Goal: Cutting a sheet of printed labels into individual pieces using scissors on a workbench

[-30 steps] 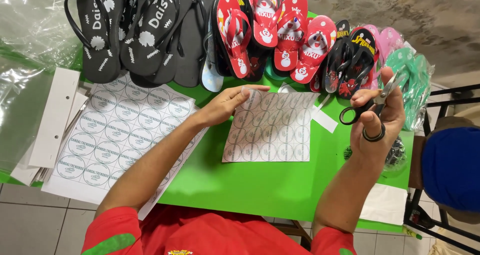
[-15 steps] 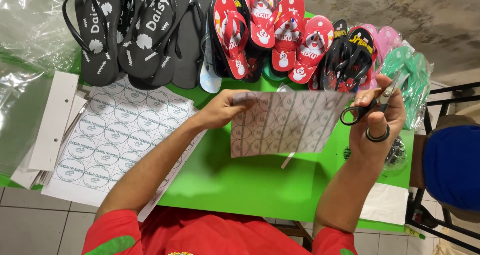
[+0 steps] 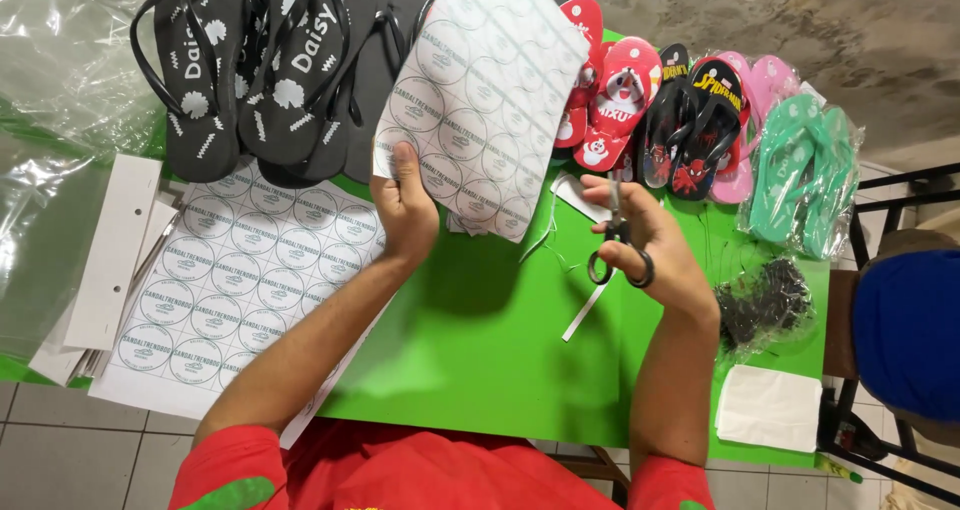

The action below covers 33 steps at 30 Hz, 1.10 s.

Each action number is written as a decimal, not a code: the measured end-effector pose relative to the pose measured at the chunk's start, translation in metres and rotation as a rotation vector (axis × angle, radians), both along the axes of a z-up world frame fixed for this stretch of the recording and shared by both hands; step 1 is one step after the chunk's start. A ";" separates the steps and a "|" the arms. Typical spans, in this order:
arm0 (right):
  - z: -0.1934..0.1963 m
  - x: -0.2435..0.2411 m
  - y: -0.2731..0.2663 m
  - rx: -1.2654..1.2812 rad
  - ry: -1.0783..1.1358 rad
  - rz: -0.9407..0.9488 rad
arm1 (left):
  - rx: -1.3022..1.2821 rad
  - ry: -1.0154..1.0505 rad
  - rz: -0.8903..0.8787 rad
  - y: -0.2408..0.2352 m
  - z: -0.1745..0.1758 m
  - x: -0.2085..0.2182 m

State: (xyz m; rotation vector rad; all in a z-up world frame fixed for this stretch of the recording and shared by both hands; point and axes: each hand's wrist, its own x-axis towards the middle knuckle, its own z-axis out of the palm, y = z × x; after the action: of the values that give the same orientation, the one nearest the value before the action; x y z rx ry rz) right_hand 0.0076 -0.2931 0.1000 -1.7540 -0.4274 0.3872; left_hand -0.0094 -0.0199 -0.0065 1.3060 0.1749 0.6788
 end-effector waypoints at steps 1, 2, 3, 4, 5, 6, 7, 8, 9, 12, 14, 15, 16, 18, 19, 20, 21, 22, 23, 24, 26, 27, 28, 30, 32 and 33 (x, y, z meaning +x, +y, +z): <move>-0.008 0.002 0.006 0.003 -0.001 -0.001 | 0.003 -0.001 -0.001 -0.001 0.004 -0.001; -0.015 0.004 0.011 0.010 0.054 0.038 | -0.011 0.028 0.046 -0.002 0.008 -0.001; -0.022 0.006 0.016 0.016 0.109 0.078 | -0.025 0.058 0.093 -0.003 0.012 -0.002; -0.033 0.007 0.019 0.018 0.109 0.077 | -0.022 0.057 0.092 -0.006 -0.024 0.002; -0.043 0.010 0.021 0.050 0.136 0.083 | -0.034 0.082 0.092 -0.008 -0.061 0.008; -0.054 0.012 0.023 0.082 0.164 0.089 | -0.045 0.106 0.092 -0.011 -0.097 0.014; -0.055 0.013 0.025 0.082 0.162 0.089 | -0.044 0.104 0.092 -0.011 -0.096 0.011; -0.057 0.013 0.027 0.145 0.179 0.065 | -0.069 0.104 0.056 -0.010 -0.094 0.009; -0.058 0.014 0.029 0.208 0.197 0.043 | -0.094 0.103 0.022 -0.010 -0.093 0.006; -0.060 0.018 0.025 0.267 0.148 -0.024 | -0.119 0.181 -0.063 -0.015 -0.059 -0.002; -0.055 0.017 0.026 0.283 0.127 -0.056 | -0.134 0.233 -0.133 -0.022 -0.035 -0.010; -0.051 0.018 0.026 0.298 0.108 -0.089 | -0.149 0.287 -0.203 -0.026 -0.023 -0.014; -0.051 0.021 0.025 0.300 0.101 -0.093 | -0.146 0.281 -0.208 -0.027 -0.011 -0.014; -0.051 0.022 0.023 0.347 0.106 -0.130 | -0.176 0.401 -0.347 -0.028 0.011 -0.019; -0.053 0.024 0.022 0.351 0.107 -0.130 | -0.172 0.402 -0.346 -0.028 0.014 -0.016; -0.055 0.025 0.020 0.365 0.125 -0.149 | -0.171 0.435 -0.392 -0.028 0.017 -0.013; -0.056 0.027 0.018 0.379 0.138 -0.168 | -0.170 0.464 -0.439 -0.029 0.020 -0.008; -0.056 0.027 0.019 0.384 0.135 -0.170 | -0.165 0.462 -0.440 -0.030 0.033 -0.008; -0.056 0.027 0.019 0.387 0.134 -0.182 | -0.101 0.513 -0.444 -0.032 0.047 -0.008; -0.056 0.027 0.020 0.390 0.132 -0.194 | -0.036 0.564 -0.447 -0.033 0.061 -0.008; -0.071 0.031 0.015 0.403 0.122 -0.193 | 0.027 0.538 -0.387 -0.054 0.027 -0.004; -0.078 0.034 0.012 0.414 0.111 -0.195 | 0.088 0.511 -0.330 -0.064 0.010 -0.002; -0.078 0.033 0.015 0.416 0.113 -0.190 | 0.090 0.513 -0.325 -0.071 0.011 0.001; -0.076 0.033 0.017 0.393 0.090 -0.232 | -0.078 0.516 -0.231 -0.086 0.014 0.009; -0.087 0.037 0.014 0.372 0.060 -0.239 | -0.152 0.536 -0.238 -0.097 0.028 0.009; -0.092 0.039 0.012 0.350 0.031 -0.248 | -0.226 0.557 -0.245 -0.103 0.035 0.009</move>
State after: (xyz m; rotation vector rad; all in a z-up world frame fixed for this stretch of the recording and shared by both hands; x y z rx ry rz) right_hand 0.0470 -0.2809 0.0081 -1.4357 -0.2343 0.1510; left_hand -0.0008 -0.1233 0.0281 1.2444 0.5190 0.0703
